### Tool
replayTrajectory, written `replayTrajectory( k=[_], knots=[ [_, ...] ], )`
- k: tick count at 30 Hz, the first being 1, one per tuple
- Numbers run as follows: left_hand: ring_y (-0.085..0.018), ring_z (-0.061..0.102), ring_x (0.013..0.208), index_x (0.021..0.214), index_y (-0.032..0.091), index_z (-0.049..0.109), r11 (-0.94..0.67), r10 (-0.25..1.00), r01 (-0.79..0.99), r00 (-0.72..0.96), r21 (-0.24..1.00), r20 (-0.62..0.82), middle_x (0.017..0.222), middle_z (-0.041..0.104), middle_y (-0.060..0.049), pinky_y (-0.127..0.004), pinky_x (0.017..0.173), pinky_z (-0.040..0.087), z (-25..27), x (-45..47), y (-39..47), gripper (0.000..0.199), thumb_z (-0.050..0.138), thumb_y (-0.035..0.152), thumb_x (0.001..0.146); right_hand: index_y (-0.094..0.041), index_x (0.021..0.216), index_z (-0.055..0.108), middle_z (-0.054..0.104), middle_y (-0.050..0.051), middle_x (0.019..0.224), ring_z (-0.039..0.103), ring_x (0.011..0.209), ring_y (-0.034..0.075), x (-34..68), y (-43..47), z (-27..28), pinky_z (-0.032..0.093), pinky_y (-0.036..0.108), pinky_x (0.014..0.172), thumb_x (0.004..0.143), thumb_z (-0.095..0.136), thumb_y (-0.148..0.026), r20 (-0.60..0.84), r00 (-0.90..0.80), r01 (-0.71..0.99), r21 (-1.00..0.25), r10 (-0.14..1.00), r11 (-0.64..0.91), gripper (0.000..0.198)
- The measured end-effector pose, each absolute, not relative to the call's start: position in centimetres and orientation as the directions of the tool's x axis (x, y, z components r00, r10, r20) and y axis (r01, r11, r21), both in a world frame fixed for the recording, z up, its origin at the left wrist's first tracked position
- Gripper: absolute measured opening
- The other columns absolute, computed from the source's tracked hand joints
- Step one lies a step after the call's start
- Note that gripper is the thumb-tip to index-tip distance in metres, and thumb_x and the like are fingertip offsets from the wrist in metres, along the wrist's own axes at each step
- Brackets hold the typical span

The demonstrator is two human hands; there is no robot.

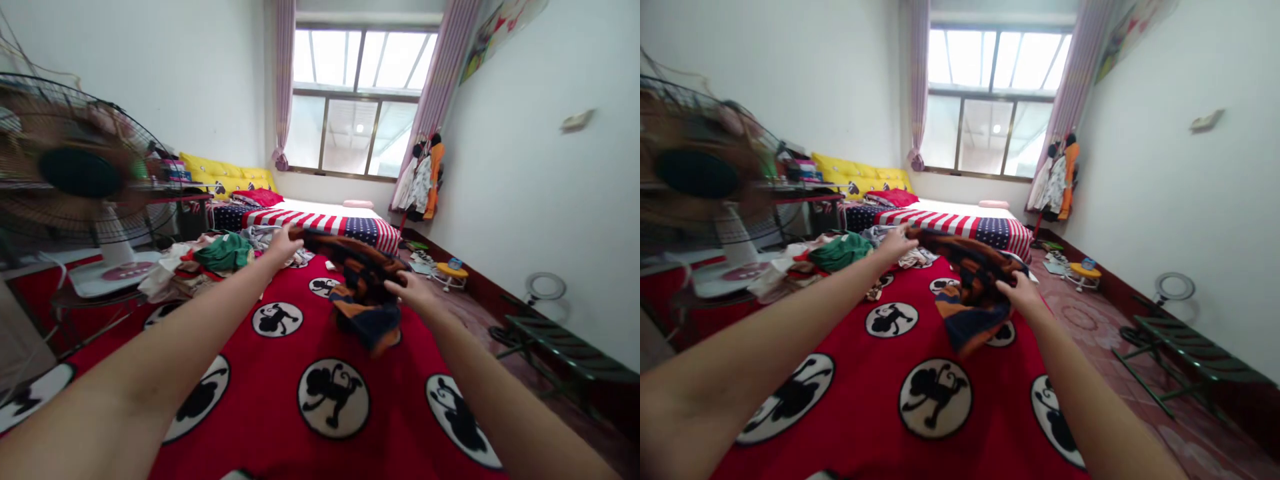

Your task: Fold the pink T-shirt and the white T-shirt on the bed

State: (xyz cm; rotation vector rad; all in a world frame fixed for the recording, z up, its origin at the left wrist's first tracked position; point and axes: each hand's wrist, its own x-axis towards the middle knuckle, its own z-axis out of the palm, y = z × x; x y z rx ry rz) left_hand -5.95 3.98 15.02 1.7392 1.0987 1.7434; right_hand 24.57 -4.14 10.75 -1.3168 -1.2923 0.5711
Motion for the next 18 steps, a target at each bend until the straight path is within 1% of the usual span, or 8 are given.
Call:
replayTrajectory(
  k=[3,6,9,12,13,15,16,18],
  knots=[
    [-0.025,0.06,0.09,0.077,0.016,0.068,-0.532,0.828,0.393,0.058,0.75,0.558,0.083,0.068,-0.006,-0.042,0.094,0.042,7.8,-5.6,2.2,0.025,0.066,0.006,0.055,-0.016,0.074,0.069,0.069,0.004,0.069,0.065,0.061,0.022,26.3,-6.3,5.6,0.053,0.035,0.058,0.05,0.078,-0.022,0.31,0.233,0.437,-0.88,0.922,0.185,0.026],
    [-0.025,0.061,0.088,0.072,0.018,0.071,-0.537,0.839,0.489,0.23,0.687,0.492,0.08,0.069,-0.006,-0.039,0.092,0.043,3.4,-4.9,-0.2,0.02,0.062,0.007,0.058,-0.018,0.089,0.07,0.07,0.008,0.087,0.066,0.077,0.026,26.3,-8.6,2.9,0.053,0.041,0.072,0.059,0.074,-0.03,0.347,0.151,0.599,-0.777,0.926,0.193,0.032],
    [-0.023,0.061,0.087,0.079,0.019,0.073,-0.569,0.822,0.525,0.38,0.632,0.425,0.084,0.069,-0.005,-0.035,0.087,0.046,1.9,-3.2,-2.0,0.025,0.06,0.008,0.06,-0.02,0.118,0.062,0.059,0.011,0.12,0.06,0.105,0.029,24.6,-9.8,2.7,0.049,0.042,0.087,0.058,0.076,-0.03,0.387,-0.014,0.739,-0.617,0.922,0.271,0.062],
    [-0.022,0.061,0.088,0.088,0.018,0.071,-0.615,0.785,0.53,0.48,0.584,0.391,0.089,0.067,-0.006,-0.034,0.085,0.046,1.8,-1.2,-3.5,0.025,0.06,0.012,0.066,-0.027,0.135,0.047,0.035,0.011,0.147,0.051,0.12,0.032,22.2,-10.0,3.3,0.046,0.043,0.093,0.053,0.08,-0.029,0.325,-0.176,0.827,-0.463,0.929,0.318,0.089],
    [-0.023,0.06,0.09,0.091,0.018,0.071,-0.637,0.765,0.514,0.51,0.574,0.393,0.092,0.066,-0.006,-0.034,0.086,0.046,1.9,-0.6,-4.0,0.026,0.06,0.013,0.068,-0.028,0.132,0.052,0.034,0.01,0.148,0.051,0.119,0.033,21.5,-10.0,3.4,0.045,0.044,0.093,0.055,0.079,-0.027,0.307,-0.21,0.836,-0.436,0.928,0.333,0.081],
    [-0.023,0.059,0.096,0.1,0.019,0.068,-0.68,0.722,0.46,0.553,0.571,0.415,0.101,0.065,-0.007,-0.034,0.089,0.045,2.1,0.1,-5.0,0.033,0.06,0.013,0.069,-0.024,0.114,0.065,0.049,0.01,0.137,0.057,0.111,0.031,20.5,-9.9,3.5,0.045,0.043,0.092,0.065,0.072,-0.024,0.325,-0.245,0.794,-0.473,0.913,0.381,0.049],
    [-0.023,0.058,0.099,0.105,0.02,0.067,-0.692,0.709,0.432,0.558,0.578,0.432,0.106,0.063,-0.007,-0.034,0.092,0.045,2.1,0.3,-5.4,0.038,0.061,0.012,0.069,-0.021,0.105,0.069,0.059,0.01,0.125,0.059,0.106,0.029,20.2,-9.9,3.7,0.045,0.042,0.091,0.07,0.068,-0.025,0.361,-0.228,0.728,-0.554,0.904,0.404,0.035],
    [-0.024,0.057,0.105,0.111,0.021,0.062,-0.686,0.716,0.395,0.519,0.612,0.467,0.112,0.061,-0.008,-0.036,0.096,0.043,2.2,0.6,-5.9,0.044,0.062,0.011,0.068,-0.02,0.099,0.069,0.069,0.007,0.1,0.063,0.095,0.025,19.9,-10.3,4.5,0.048,0.038,0.085,0.078,0.062,-0.029,0.435,-0.091,0.462,-0.778,0.896,0.425,0.024]
  ],
)
